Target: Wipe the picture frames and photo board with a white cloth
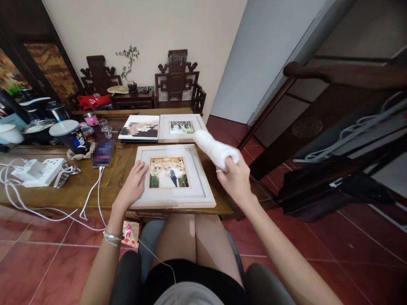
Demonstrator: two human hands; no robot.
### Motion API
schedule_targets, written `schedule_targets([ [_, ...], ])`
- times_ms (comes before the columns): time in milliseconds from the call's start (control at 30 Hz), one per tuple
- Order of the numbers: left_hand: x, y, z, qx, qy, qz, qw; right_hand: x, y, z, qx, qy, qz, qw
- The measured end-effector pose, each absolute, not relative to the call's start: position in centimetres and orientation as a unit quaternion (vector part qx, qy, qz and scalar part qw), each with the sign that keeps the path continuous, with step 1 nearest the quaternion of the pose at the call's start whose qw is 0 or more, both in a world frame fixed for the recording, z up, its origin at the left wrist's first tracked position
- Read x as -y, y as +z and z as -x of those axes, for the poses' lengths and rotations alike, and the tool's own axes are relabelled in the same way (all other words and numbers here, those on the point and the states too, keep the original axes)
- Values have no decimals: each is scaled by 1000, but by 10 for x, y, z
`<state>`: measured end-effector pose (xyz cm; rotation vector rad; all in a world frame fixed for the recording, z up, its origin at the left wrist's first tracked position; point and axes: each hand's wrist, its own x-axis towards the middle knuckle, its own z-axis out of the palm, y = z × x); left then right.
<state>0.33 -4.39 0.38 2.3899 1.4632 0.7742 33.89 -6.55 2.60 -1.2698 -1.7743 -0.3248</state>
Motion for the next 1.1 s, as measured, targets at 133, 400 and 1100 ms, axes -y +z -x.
schedule_targets([
  [133, 44, 4, -4, -503, 268, -814, 110, 27, 56, -309, 757, -151, 471, 427],
  [400, 44, 13, -8, -483, 297, -814, 126, -23, 50, -188, 940, -104, 301, 119],
  [1100, 43, 14, -10, -522, 298, -793, 102, 2, 62, -292, 858, -101, 504, 16],
])
